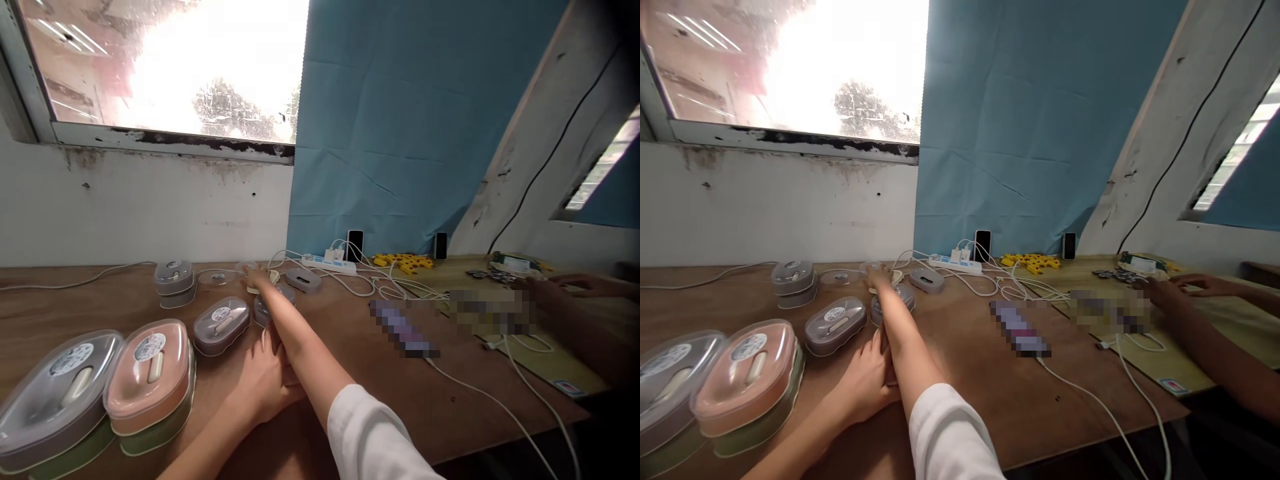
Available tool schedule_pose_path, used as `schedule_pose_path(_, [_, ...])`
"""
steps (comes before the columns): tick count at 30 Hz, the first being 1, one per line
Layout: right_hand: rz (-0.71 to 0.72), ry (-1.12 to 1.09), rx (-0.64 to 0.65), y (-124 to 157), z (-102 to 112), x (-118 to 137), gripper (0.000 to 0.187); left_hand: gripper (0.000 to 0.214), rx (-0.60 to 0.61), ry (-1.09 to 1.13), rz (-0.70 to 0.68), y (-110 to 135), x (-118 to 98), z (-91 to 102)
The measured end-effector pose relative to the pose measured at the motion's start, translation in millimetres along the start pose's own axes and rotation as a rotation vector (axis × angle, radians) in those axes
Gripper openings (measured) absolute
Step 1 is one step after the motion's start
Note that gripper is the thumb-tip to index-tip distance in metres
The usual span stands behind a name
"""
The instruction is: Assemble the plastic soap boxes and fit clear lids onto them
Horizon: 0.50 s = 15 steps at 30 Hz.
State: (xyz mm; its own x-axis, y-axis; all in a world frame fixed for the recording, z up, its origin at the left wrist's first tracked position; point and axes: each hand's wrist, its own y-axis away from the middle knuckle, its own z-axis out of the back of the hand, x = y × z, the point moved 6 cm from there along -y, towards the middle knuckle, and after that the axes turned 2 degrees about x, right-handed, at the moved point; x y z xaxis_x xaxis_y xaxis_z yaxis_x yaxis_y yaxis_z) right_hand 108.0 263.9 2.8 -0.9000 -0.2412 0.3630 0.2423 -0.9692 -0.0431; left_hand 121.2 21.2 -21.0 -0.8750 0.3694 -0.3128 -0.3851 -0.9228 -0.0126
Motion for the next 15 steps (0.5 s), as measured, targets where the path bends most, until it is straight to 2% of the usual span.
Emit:
schedule_pose_path(4, [0.004, -0.014, -0.069, 12, 32, 2, 0.052, 0.090, 0.034, 0.038, 0.024, 1, 1, 0.5])
schedule_pose_path(7, [0.042, -0.002, -0.138, 47, 66, -3, 0.051, 0.107, 0.015, 0.158, 0.066, 1, 5, 0.6])
schedule_pose_path(10, [0.123, 0.051, -0.199, 116, 95, -19, 0.048, 0.119, -0.059, 0.353, 0.104, -3, 14, -3.3])
schedule_pose_path(11, [0.179, 0.083, -0.262, 144, 105, -24, 0.046, 0.119, -0.097, 0.442, 0.112, -5, 18, -5.4])
schedule_pose_path(13, [0.207, 0.156, -0.414, 201, 120, -38, 0.043, 0.112, -0.210, 0.688, 0.165, -12, 29, -9.9])
schedule_pose_path(15, [0.142, 0.230, -0.473, 242, 123, -51, 0.042, 0.092, -0.330, 0.913, 0.250, -19, 44, -15.7])
